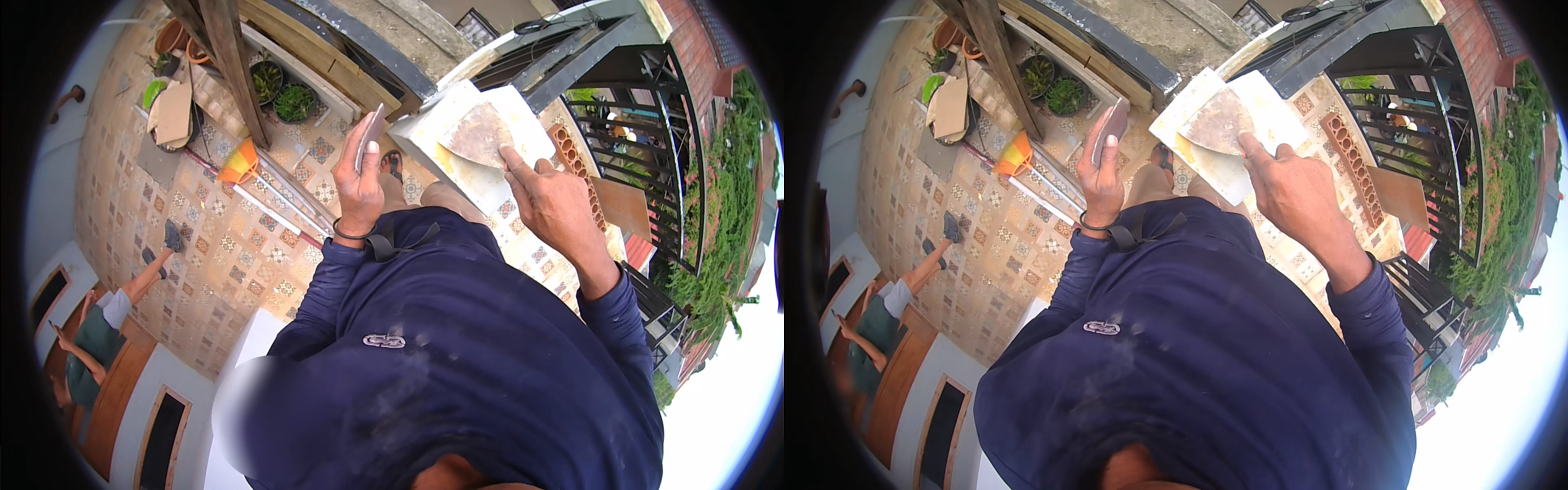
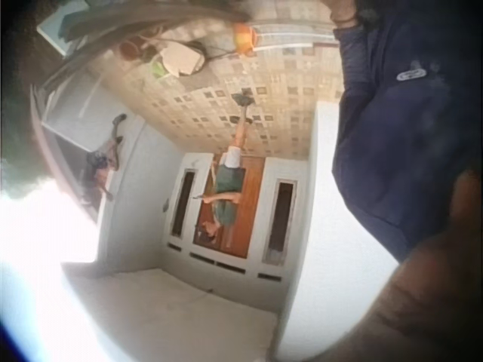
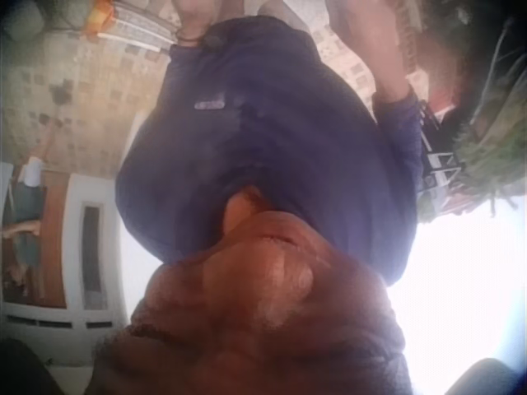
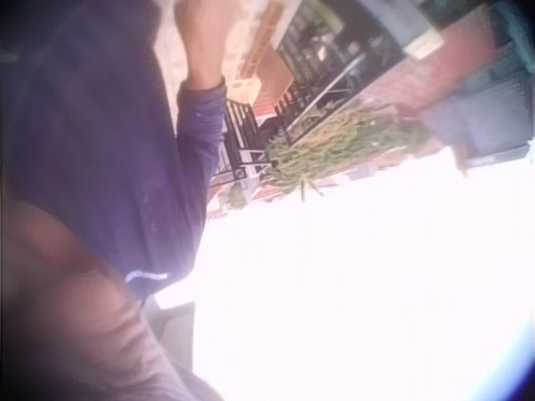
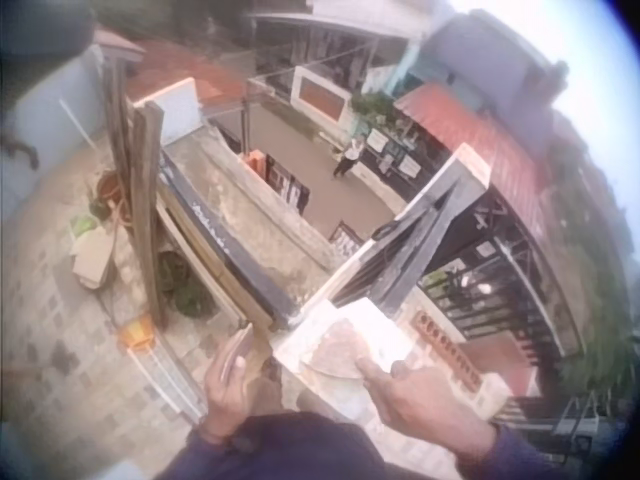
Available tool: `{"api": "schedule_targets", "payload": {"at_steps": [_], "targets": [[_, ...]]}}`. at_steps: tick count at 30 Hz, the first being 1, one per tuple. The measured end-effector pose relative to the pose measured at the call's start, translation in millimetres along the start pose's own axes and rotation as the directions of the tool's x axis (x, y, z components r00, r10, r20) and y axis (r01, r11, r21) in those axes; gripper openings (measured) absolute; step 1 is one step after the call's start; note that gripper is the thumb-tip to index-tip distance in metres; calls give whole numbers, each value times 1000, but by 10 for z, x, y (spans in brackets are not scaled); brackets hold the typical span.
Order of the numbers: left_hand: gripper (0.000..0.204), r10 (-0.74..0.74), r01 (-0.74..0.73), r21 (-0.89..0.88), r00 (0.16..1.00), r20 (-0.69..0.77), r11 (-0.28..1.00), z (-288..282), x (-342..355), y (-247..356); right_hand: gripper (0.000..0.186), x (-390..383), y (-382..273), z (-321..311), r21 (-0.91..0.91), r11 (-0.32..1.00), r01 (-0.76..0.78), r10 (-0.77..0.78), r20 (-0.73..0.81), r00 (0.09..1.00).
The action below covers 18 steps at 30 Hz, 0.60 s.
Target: The person smooths a freshly plastered concrete surface using a trowel and a sanding block. They repeatedly rub the surface to even out the texture, occasionally switching between tools and adjusting their grip.
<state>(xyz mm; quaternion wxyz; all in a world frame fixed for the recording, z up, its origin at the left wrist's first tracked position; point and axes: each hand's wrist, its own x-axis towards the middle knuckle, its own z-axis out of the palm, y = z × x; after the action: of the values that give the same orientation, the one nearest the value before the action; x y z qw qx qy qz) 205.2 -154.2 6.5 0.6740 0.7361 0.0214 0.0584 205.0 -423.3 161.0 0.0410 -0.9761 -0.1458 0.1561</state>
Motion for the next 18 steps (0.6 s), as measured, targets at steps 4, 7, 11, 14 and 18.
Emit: {"api": "schedule_targets", "payload": {"at_steps": [4, 7, 11, 14, 18], "targets": [[40, -19, 19, 12, 999, 46, 1000, 0, 16, -5, 43, 61, 47, -11, 24, 992, 125, -119, -182, 976], [40, -8, 8, 12, 1000, 16, 1000, -42, 5, -66, 40, 90, 90, -14, -11, 1000, 16, -15, 29, 999], [40, -116, 115, -20, 993, -38, 993, -123, -12, -197, 43, 156, 82, -27, 7, 997, 81, -81, -48, 996], [41, -131, 131, -3, 991, -40, 991, -192, -13, -298, 48, 134, 33, -32, 20, 994, 103, -101, -95, 990], [42, -175, 175, -10, 976, -133, 985, -287, 6, -378, 51, -23, -40, 48, -5, 1000, -19, 19, 128, 992]]}}
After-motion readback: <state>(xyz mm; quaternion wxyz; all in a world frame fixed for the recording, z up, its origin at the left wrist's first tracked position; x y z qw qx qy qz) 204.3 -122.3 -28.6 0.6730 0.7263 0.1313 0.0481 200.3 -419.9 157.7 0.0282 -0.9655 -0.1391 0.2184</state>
